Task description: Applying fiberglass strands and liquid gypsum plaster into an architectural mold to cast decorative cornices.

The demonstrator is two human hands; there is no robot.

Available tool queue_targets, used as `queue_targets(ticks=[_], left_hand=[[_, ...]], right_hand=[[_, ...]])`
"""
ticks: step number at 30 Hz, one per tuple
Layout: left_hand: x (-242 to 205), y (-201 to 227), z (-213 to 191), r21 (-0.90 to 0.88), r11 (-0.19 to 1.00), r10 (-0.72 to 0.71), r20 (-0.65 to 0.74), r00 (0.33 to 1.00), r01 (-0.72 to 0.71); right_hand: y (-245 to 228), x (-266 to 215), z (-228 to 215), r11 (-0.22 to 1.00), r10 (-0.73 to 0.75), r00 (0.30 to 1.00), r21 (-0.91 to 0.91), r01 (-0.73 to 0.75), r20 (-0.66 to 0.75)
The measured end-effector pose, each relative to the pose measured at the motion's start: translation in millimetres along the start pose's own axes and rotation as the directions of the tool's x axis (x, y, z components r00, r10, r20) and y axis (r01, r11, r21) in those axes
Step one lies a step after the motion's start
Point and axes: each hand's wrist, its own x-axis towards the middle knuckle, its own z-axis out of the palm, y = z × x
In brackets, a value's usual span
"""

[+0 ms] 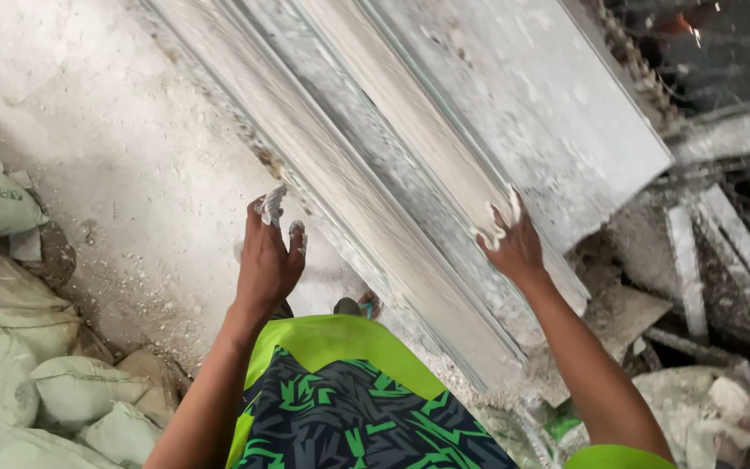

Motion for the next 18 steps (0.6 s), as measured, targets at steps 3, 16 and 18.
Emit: queue_targets(ticks=[3,16,18], left_hand=[[19,-48,-18,0.088,0.991,-0.105,0.013,0.994,0.104],[268,-290,-192,-0.010,0.995,-0.102,0.030,0.994,0.102],[295,-316,-239,-0.157,0.959,-0.217,0.118,0.969,0.234]], right_hand=[[-61,102,-12,0.996,-0.078,0.993,0.031,0.081,-0.090],[-287,543,-19,0.999,0.009,0.997,0.037,-0.006,-0.082],[-331,598,-15,0.992,0.019,1.000,0.125,-0.021,0.016]])
